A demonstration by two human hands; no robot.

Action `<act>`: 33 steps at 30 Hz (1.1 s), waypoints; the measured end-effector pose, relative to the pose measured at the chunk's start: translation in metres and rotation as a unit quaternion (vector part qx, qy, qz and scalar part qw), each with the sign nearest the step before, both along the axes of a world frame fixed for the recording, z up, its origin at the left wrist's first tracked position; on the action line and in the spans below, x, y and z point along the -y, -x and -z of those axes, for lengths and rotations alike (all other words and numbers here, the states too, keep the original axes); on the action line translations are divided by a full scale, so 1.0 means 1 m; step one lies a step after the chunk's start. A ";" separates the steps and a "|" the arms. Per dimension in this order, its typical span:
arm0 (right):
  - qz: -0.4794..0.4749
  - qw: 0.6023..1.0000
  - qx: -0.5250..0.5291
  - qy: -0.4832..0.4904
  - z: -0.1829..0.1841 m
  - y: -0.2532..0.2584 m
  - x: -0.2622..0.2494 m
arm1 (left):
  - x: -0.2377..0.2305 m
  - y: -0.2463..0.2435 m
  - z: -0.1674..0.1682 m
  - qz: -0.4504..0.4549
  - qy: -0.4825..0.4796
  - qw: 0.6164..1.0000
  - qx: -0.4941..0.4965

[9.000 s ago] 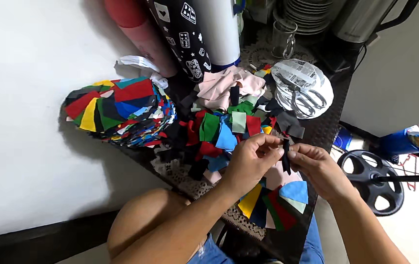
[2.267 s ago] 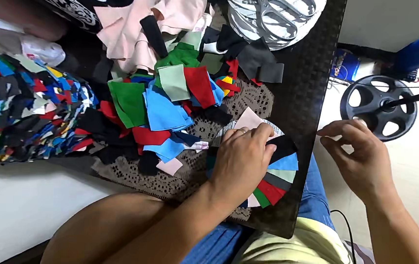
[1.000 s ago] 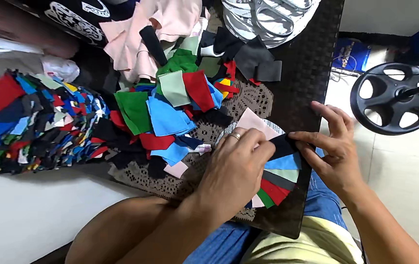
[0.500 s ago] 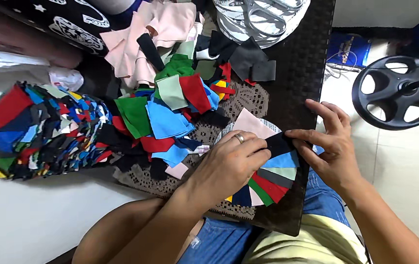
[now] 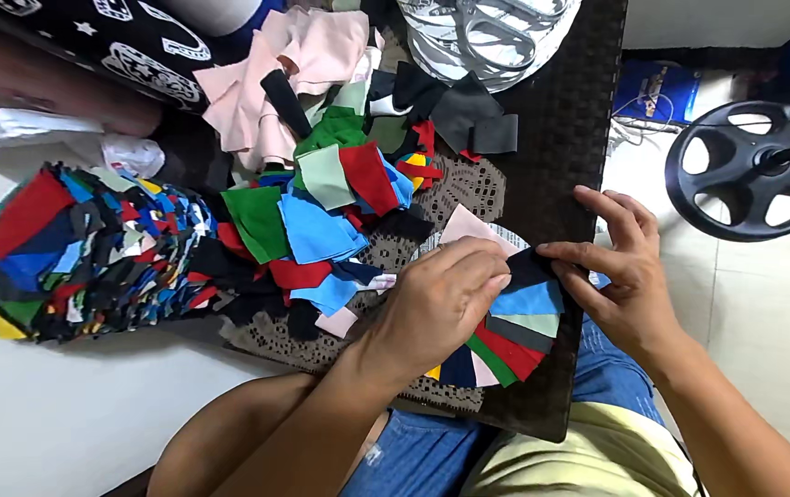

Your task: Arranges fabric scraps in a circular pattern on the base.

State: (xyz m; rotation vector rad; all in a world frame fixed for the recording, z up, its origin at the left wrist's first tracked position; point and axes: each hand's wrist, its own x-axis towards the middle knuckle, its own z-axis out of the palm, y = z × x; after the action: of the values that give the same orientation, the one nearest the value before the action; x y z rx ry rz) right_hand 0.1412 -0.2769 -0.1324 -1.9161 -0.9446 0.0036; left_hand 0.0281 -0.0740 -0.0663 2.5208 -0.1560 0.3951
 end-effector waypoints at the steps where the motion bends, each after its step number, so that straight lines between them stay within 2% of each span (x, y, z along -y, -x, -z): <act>1: 0.000 1.000 -0.001 -0.001 0.000 0.000 0.000 | 0.002 -0.001 -0.002 -0.010 0.036 0.999 -0.012; 5: 0.000 1.000 -0.002 -0.002 0.000 0.000 0.000 | 0.010 -0.004 -0.006 -0.049 0.199 0.975 -0.086; 7: 0.001 1.000 -0.002 -0.001 -0.001 0.000 0.000 | 0.011 -0.005 -0.007 -0.057 0.216 0.969 -0.107; 10: 0.000 1.000 -0.002 0.000 -0.001 0.000 0.000 | 0.011 -0.004 -0.008 -0.039 0.143 0.984 -0.103; 13: 0.000 1.000 -0.004 0.005 -0.002 0.001 0.000 | 0.010 -0.004 -0.002 0.000 0.010 1.000 -0.029; 15: 0.000 1.000 -0.002 0.006 -0.003 0.000 -0.001 | 0.008 -0.006 0.003 0.038 -0.034 0.999 0.013; 22: -0.002 1.000 0.004 0.008 -0.003 0.000 -0.001 | 0.008 -0.012 0.009 0.050 -0.095 0.992 0.063; 29: 0.002 1.000 0.002 0.009 -0.002 0.000 -0.001 | 0.004 -0.007 0.010 0.094 -0.121 0.985 0.077; 33: -0.001 1.000 0.003 0.007 -0.002 -0.001 -0.001 | 0.003 0.006 0.014 0.082 -0.137 0.985 0.067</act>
State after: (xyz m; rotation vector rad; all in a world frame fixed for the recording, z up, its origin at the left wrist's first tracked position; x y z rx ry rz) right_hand 0.1419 -0.2761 -0.1304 -1.9288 -0.9522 0.0050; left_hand 0.0217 -0.0772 -0.0800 2.7238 -0.4992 0.5058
